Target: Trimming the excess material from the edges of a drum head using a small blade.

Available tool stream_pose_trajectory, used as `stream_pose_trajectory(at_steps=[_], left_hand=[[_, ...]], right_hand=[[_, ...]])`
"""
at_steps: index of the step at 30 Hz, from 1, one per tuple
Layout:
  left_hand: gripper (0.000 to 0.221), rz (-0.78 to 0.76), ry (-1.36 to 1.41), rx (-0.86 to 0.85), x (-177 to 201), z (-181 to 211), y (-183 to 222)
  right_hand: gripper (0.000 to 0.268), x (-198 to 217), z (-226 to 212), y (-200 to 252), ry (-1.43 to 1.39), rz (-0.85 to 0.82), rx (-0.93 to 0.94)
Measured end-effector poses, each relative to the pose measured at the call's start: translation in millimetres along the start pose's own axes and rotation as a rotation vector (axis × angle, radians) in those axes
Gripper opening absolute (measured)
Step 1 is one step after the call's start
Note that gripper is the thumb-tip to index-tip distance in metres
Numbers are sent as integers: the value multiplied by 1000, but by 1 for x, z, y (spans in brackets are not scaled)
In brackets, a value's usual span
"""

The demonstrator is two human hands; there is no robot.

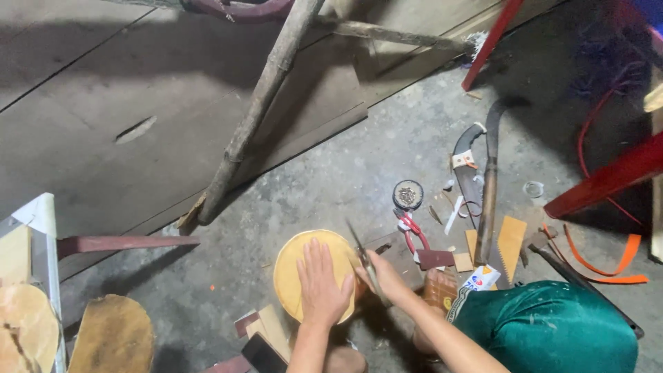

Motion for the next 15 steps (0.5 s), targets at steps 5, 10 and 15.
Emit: stream_pose_trajectory(at_steps=[5, 10, 15], left_hand=[[96, 81, -9, -59, -13, -6, 5], [101, 205, -62, -142, -11, -7, 10], [101, 58, 49, -98, -6, -9, -2]], right_hand=[[17, 0, 5, -34, 25, 35, 143], [58, 1, 56, -86, 15, 181, 114], [8, 9, 20, -87, -251, 23, 182]])
Point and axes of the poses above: each hand's wrist, its own y-axis away from the middle knuckle, its own x-axis out of the back of the hand, z = x × y, the point moved 8 cm from there along -y, towards the middle knuckle, and after that the axes turned 14 degrees about z, right-handed, at the moved point
